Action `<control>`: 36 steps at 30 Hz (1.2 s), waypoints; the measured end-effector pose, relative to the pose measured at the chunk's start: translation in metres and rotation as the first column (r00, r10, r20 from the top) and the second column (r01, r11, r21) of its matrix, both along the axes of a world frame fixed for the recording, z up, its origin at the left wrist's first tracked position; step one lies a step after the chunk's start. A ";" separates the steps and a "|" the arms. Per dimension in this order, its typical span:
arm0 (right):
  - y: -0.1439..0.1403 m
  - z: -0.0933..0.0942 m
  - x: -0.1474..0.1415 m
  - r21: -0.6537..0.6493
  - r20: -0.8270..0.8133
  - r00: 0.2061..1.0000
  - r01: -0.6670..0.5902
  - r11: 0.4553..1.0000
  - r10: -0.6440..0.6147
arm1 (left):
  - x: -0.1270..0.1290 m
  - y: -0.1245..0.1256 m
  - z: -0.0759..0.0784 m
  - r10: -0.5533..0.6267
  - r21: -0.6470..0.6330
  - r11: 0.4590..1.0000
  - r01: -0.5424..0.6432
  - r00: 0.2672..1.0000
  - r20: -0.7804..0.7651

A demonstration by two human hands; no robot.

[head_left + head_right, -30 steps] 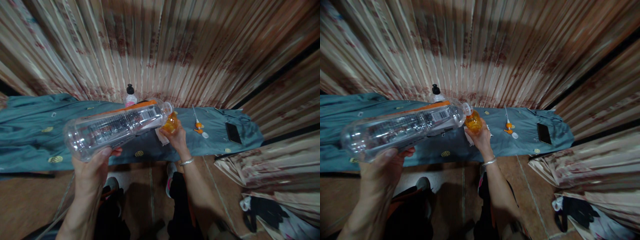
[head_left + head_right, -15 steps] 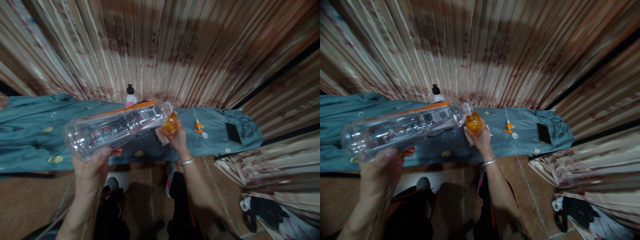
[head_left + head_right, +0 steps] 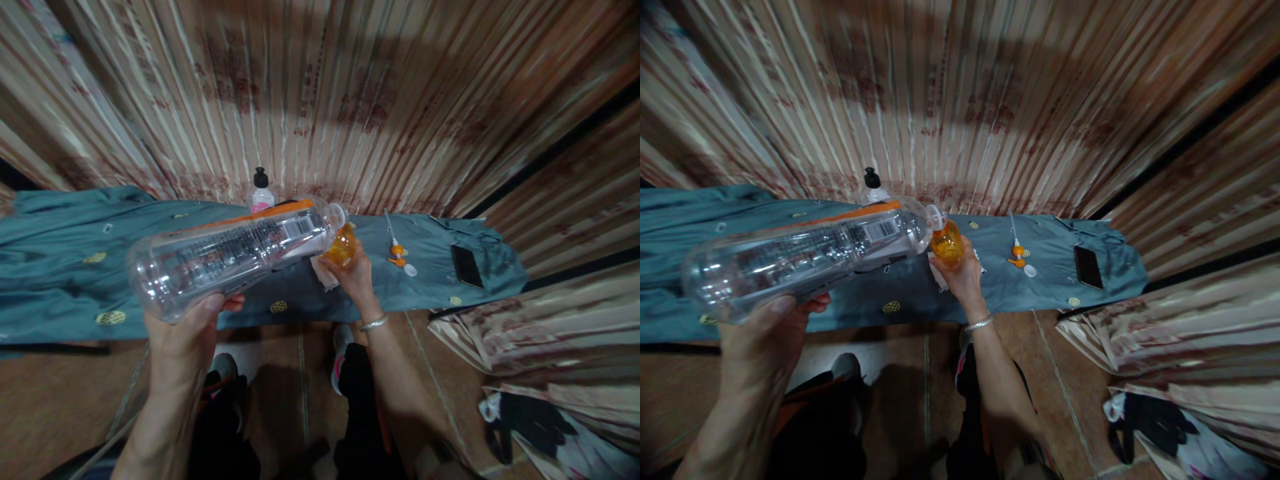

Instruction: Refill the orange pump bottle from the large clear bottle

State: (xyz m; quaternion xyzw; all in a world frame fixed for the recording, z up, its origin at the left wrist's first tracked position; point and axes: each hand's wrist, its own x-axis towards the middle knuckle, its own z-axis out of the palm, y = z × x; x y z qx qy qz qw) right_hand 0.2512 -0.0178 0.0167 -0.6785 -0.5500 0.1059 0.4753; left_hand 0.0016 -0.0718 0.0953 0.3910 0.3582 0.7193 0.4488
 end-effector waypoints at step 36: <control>0.001 -0.003 0.001 0.018 0.015 1.000 0.011 1.000 -0.012 | 0.002 0.002 0.001 0.008 -0.017 1.000 -0.008 1.000 -0.016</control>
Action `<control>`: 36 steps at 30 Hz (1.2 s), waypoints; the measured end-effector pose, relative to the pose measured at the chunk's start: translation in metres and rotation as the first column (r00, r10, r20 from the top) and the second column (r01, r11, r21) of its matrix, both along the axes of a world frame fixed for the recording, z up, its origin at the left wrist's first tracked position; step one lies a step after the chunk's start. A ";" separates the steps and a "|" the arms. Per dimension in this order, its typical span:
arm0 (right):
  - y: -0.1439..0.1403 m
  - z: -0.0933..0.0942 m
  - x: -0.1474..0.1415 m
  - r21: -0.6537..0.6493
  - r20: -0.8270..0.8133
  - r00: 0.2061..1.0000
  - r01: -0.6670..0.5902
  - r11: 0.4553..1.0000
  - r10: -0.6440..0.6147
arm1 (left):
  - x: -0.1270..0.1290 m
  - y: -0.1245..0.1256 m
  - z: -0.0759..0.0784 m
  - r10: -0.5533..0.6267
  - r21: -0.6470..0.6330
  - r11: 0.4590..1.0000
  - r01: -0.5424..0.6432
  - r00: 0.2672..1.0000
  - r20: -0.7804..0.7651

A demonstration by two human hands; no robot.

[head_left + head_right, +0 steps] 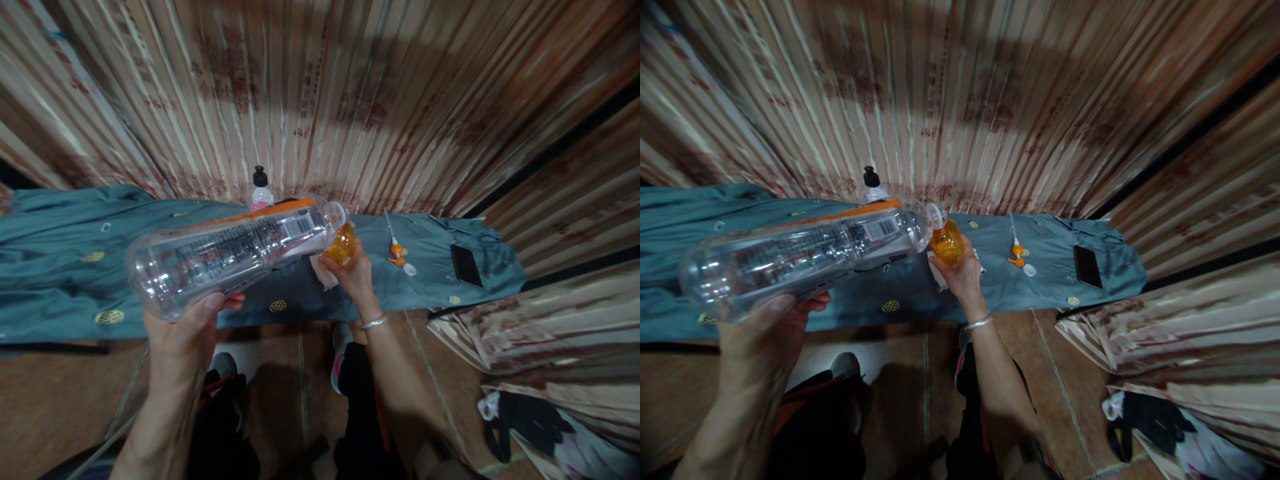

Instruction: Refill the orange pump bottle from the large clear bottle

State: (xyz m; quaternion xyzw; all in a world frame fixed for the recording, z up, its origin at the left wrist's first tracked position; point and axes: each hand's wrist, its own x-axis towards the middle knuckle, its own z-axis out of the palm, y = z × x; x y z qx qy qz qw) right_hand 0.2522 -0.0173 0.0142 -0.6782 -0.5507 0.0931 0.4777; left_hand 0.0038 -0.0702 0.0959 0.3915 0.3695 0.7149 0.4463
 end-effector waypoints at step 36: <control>0.000 -0.001 0.001 0.001 0.001 1.000 -0.015 1.000 0.015 | -0.001 0.001 -0.001 0.010 0.002 1.000 -0.010 1.000 0.020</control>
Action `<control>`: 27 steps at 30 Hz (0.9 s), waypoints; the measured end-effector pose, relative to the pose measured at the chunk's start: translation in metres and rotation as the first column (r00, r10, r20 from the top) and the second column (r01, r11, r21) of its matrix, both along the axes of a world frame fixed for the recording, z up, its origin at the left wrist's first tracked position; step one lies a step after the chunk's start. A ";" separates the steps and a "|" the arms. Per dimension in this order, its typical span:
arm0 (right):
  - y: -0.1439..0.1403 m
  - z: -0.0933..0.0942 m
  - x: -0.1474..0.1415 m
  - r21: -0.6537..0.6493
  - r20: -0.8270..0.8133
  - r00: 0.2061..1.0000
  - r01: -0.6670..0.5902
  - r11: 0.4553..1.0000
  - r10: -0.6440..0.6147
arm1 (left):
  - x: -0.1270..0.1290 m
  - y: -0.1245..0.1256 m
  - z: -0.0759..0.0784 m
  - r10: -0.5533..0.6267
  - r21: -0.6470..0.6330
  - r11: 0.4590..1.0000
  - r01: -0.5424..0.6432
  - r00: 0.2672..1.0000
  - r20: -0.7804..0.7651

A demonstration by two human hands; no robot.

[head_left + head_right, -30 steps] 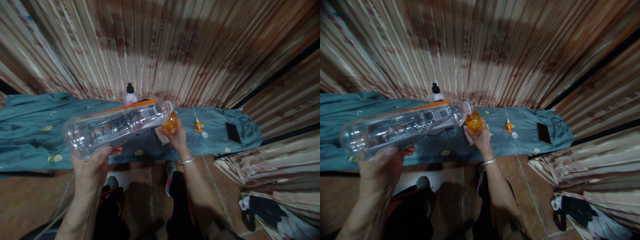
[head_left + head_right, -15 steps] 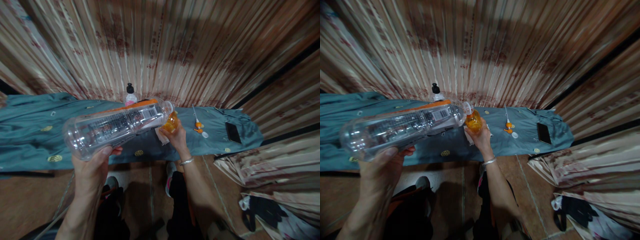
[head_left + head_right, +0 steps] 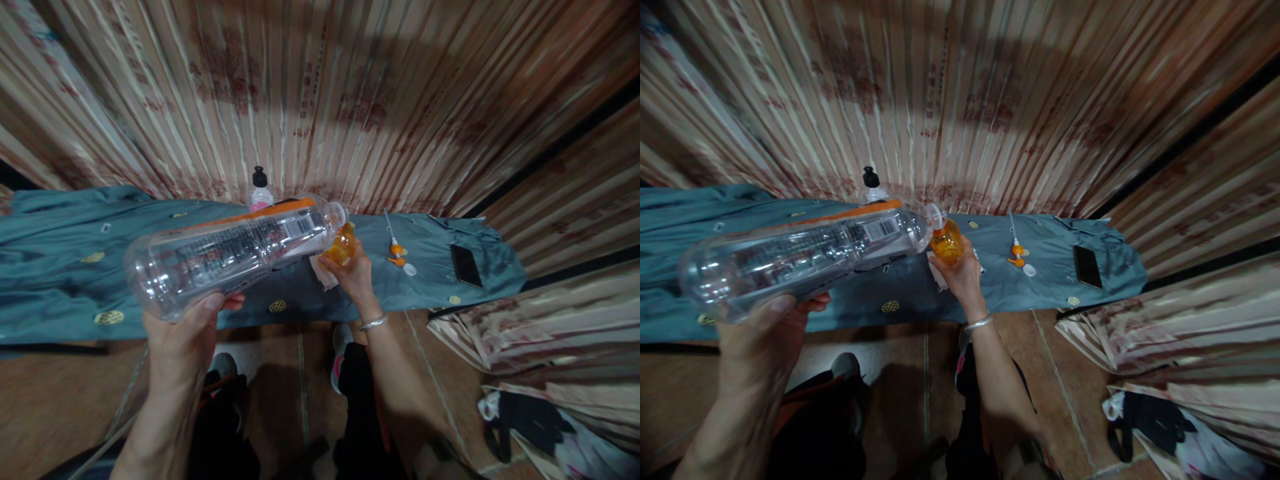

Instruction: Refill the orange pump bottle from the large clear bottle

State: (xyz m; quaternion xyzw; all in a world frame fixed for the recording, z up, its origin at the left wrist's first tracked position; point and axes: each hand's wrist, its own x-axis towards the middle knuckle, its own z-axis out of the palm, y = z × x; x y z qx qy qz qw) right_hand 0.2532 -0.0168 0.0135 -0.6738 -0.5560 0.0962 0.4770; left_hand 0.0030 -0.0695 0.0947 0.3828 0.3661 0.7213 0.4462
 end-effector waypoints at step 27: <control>0.000 0.003 -0.002 -0.035 -0.028 0.999 0.025 0.999 -0.026 | -0.001 -0.002 -0.001 -0.012 0.015 1.000 0.012 1.000 -0.016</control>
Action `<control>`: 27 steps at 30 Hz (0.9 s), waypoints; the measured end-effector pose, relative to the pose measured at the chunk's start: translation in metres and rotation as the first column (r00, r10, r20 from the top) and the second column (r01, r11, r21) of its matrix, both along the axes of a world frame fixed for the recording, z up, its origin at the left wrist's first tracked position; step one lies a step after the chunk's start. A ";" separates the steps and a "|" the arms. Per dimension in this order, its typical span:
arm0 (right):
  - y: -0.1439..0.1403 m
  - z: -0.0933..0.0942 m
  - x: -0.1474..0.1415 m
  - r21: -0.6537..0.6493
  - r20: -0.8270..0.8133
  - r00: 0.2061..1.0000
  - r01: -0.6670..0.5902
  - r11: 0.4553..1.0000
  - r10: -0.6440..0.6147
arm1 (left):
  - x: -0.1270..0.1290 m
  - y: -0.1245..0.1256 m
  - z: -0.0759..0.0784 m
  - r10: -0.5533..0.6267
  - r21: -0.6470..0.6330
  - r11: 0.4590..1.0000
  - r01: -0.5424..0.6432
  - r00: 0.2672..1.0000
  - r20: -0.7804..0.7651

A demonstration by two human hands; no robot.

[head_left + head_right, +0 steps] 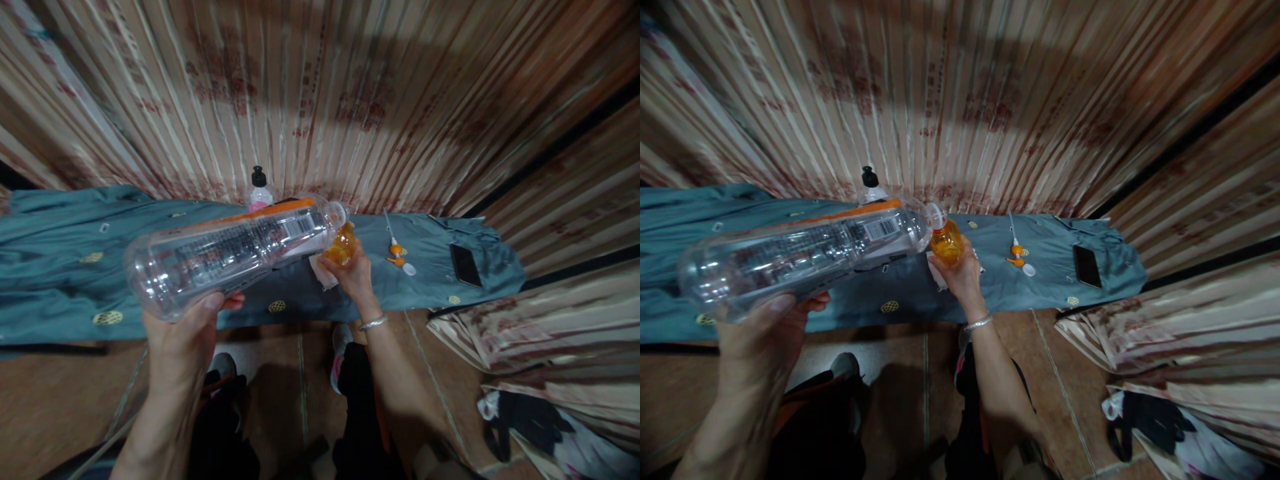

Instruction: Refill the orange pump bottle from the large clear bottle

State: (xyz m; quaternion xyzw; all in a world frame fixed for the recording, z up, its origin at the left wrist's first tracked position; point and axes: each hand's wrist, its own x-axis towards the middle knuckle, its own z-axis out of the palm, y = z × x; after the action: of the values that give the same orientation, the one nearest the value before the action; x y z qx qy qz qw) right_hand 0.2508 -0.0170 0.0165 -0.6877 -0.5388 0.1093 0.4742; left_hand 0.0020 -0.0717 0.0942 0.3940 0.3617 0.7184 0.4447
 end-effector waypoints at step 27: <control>0.000 0.000 0.000 0.013 0.009 1.000 -0.001 1.000 0.001 | 0.001 0.002 -0.001 -0.005 0.010 1.000 0.005 1.000 0.017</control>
State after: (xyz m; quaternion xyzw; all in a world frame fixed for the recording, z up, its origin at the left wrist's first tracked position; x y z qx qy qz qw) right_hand 0.2505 -0.0172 0.0167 -0.6848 -0.5420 0.1027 0.4761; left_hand 0.0026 -0.0696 0.0935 0.3909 0.3535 0.7224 0.4476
